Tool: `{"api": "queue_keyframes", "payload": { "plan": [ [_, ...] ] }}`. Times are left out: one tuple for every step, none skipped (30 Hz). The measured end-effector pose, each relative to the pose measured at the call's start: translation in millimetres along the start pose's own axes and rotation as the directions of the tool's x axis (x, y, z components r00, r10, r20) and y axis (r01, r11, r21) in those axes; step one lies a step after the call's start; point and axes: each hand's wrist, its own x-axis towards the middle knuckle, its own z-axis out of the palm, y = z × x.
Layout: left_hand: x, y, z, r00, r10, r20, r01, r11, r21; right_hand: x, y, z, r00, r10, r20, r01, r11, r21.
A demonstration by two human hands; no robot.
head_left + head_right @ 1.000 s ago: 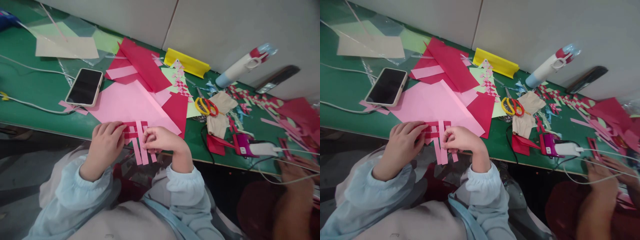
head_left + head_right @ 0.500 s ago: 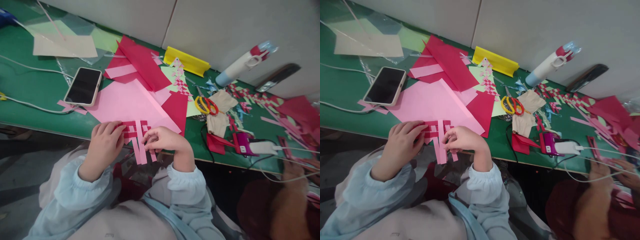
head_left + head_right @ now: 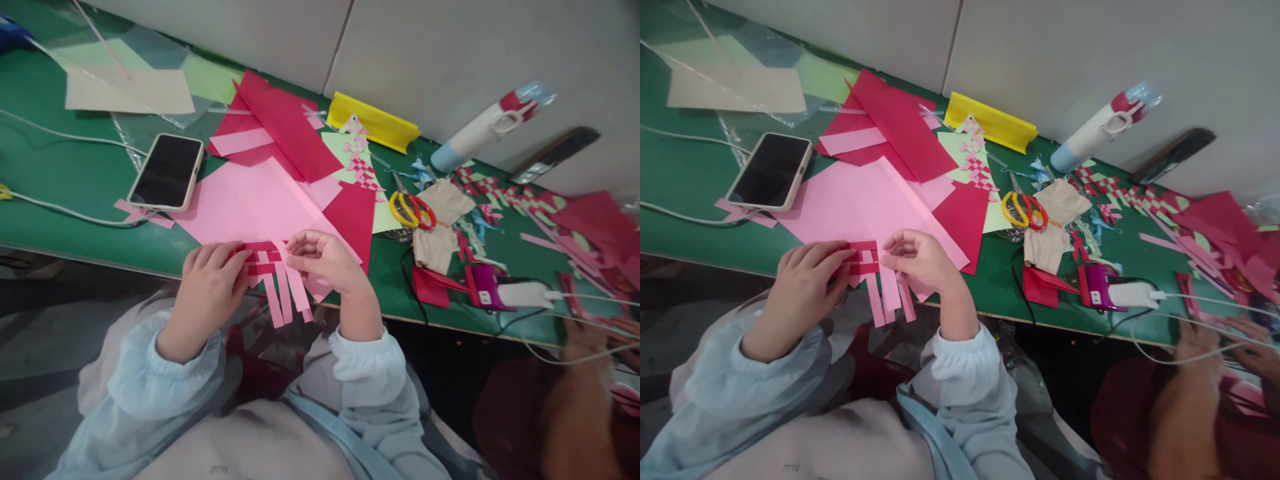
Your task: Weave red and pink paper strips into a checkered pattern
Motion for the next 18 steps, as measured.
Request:
{"api": "queue_keyframes", "payload": {
  "plan": [
    [-0.1, -0.1, 0.0, 1.0, 0.002, -0.003, -0.002, 1.0, -0.001, 0.8, 0.3, -1.2, 0.999, -0.021, -0.037, 0.022, 0.999, 0.027],
    [-0.2, -0.3, 0.1, 1.0, 0.003, -0.005, -0.003, 1.0, -0.001, 1.6, 0.7, -2.1, 0.997, -0.038, -0.067, 0.042, 0.998, 0.055],
    [-0.3, -0.5, 0.3, 1.0, 0.005, -0.005, -0.005, 1.0, 0.0, 2.5, 1.3, -2.7, 0.995, -0.049, -0.09, 0.056, 0.995, 0.084],
    [-0.4, -0.6, 0.5, 1.0, 0.005, -0.003, -0.005, 1.0, 0.002, 3.4, 1.9, -2.9, 0.992, -0.052, -0.111, 0.065, 0.991, 0.113],
    [-0.5, -0.8, 0.7, 1.0, 0.004, -0.001, -0.004, 1.0, 0.006, 4.3, 2.8, -2.8, 0.99, -0.05, -0.133, 0.069, 0.988, 0.14],
    [-0.5, -1.0, 0.9, 1.0, 0.004, 0.001, -0.004, 1.0, 0.009, 5.3, 3.7, -2.5, 0.987, -0.046, -0.155, 0.071, 0.984, 0.162],
    [-0.6, -1.1, 1.1, 1.0, 0.004, 0.003, -0.004, 1.0, 0.012, 6.3, 4.7, -2.2, 0.983, -0.042, -0.177, 0.075, 0.98, 0.182],
    [-0.6, -1.2, 1.2, 1.0, 0.004, 0.003, -0.004, 1.0, 0.013, 7.2, 5.8, -2.0, 0.98, -0.042, -0.196, 0.082, 0.977, 0.198],
    [-0.6, -1.4, 1.2, 1.0, 0.005, 0.003, -0.005, 1.0, 0.012, 8.0, 6.7, -2.1, 0.976, -0.045, -0.212, 0.091, 0.973, 0.21],
    [-0.6, -1.5, 1.1, 1.0, 0.007, 0.002, -0.007, 1.0, 0.011, 8.7, 7.6, -2.4, 0.973, -0.053, -0.225, 0.103, 0.97, 0.218],
    [-0.7, -1.6, 0.9, 1.0, 0.009, 0.001, -0.009, 1.0, 0.008, 9.3, 8.4, -2.9, 0.97, -0.063, -0.235, 0.117, 0.967, 0.225],
    [-0.7, -1.6, 0.7, 1.0, 0.011, 0.001, -0.011, 1.0, 0.007, 9.7, 8.9, -3.5, 0.967, -0.074, -0.243, 0.132, 0.964, 0.231],
    [-0.8, -1.6, 0.5, 1.0, 0.011, 0.002, -0.011, 1.0, 0.006, 10.1, 9.3, -4.2, 0.965, -0.084, -0.249, 0.144, 0.961, 0.235],
    [-1.0, -1.7, 0.2, 1.0, 0.011, 0.003, -0.011, 1.0, 0.005, 10.4, 9.4, -4.9, 0.962, -0.093, -0.255, 0.156, 0.958, 0.24],
    [-1.1, -1.7, 0.1, 1.0, 0.009, 0.006, -0.009, 1.0, 0.005, 10.6, 9.3, -5.5, 0.96, -0.101, -0.26, 0.166, 0.956, 0.243],
    [-1.2, -1.6, -0.1, 1.0, 0.007, 0.008, -0.007, 1.0, 0.005, 10.7, 9.1, -6.0, 0.959, -0.105, -0.264, 0.172, 0.954, 0.247],
    [-1.3, -1.7, -0.1, 1.0, 0.005, 0.009, -0.005, 1.0, 0.004, 10.7, 8.8, -6.4, 0.958, -0.105, -0.269, 0.174, 0.953, 0.249],
    [-1.4, -1.7, 0.0, 1.0, 0.004, 0.01, -0.004, 1.0, 0.003, 10.6, 8.4, -6.7, 0.957, -0.101, -0.273, 0.173, 0.952, 0.251]
  ]
}}
